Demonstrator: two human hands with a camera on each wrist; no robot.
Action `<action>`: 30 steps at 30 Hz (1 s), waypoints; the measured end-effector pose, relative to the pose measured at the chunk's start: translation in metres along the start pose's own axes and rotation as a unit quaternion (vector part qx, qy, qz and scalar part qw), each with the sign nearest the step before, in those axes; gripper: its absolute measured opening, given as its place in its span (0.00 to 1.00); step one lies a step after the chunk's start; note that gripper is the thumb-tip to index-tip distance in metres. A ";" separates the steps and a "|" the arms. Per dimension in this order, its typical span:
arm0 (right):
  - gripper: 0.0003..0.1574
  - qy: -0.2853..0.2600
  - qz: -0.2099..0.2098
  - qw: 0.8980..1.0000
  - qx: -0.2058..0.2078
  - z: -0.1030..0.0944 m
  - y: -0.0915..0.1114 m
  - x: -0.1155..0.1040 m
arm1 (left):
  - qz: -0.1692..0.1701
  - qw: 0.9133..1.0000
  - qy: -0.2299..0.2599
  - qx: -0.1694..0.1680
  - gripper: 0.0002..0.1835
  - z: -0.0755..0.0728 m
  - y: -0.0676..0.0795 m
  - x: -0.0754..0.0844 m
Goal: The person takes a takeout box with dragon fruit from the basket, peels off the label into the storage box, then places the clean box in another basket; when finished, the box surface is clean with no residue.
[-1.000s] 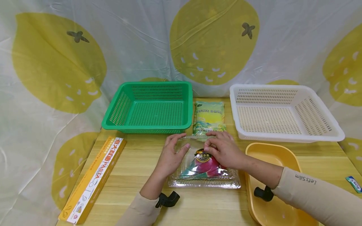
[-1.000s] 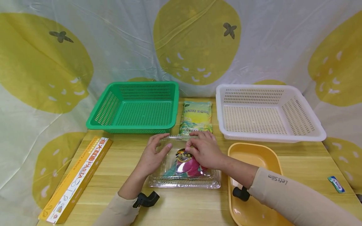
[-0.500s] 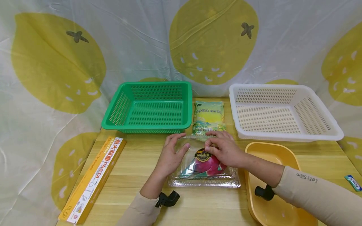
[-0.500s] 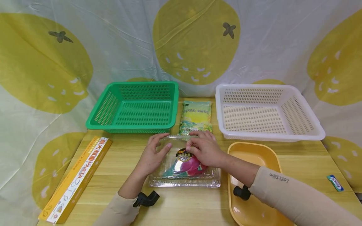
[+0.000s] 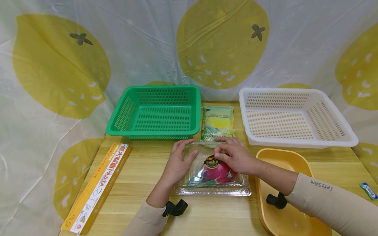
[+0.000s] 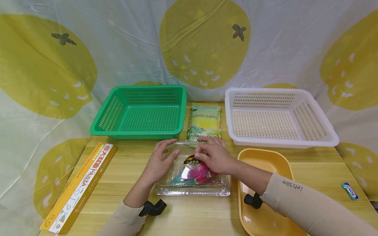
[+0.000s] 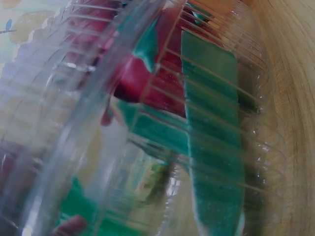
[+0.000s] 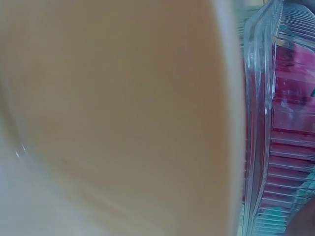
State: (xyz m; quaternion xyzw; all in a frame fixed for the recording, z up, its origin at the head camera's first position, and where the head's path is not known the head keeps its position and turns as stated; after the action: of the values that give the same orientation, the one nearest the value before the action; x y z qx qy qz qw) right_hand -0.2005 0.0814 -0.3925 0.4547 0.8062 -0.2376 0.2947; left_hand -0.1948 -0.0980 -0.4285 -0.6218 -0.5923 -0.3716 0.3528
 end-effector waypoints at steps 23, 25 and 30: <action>0.10 -0.036 0.011 0.999 -0.011 -0.002 0.001 0.005 | 0.000 1.000 0.001 0.000 0.27 0.000 0.000 -0.001; 0.09 -0.040 0.010 0.999 -0.011 -0.002 0.001 0.005 | 0.000 1.000 0.002 -0.001 0.27 0.000 0.000 -0.001; 0.09 -0.059 0.018 0.998 -0.022 -0.003 0.002 0.008 | 0.003 1.000 0.005 -0.002 0.27 0.000 0.000 0.000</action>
State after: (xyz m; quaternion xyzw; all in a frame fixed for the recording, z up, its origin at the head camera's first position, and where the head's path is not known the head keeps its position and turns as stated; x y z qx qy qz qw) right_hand -0.2026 0.0891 -0.3965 0.4474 0.7844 -0.2410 0.3557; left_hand -0.1944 -0.0985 -0.4288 -0.6223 -0.5878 -0.3747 0.3560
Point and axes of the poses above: each hand's wrist, its own y-axis away from the middle knuckle, its own z-axis out of the palm, x = y × z, the point moved 10 cm from there along -y, towards the middle knuckle, and after that the axes turned 3 degrees about x, right-handed, at the moved point
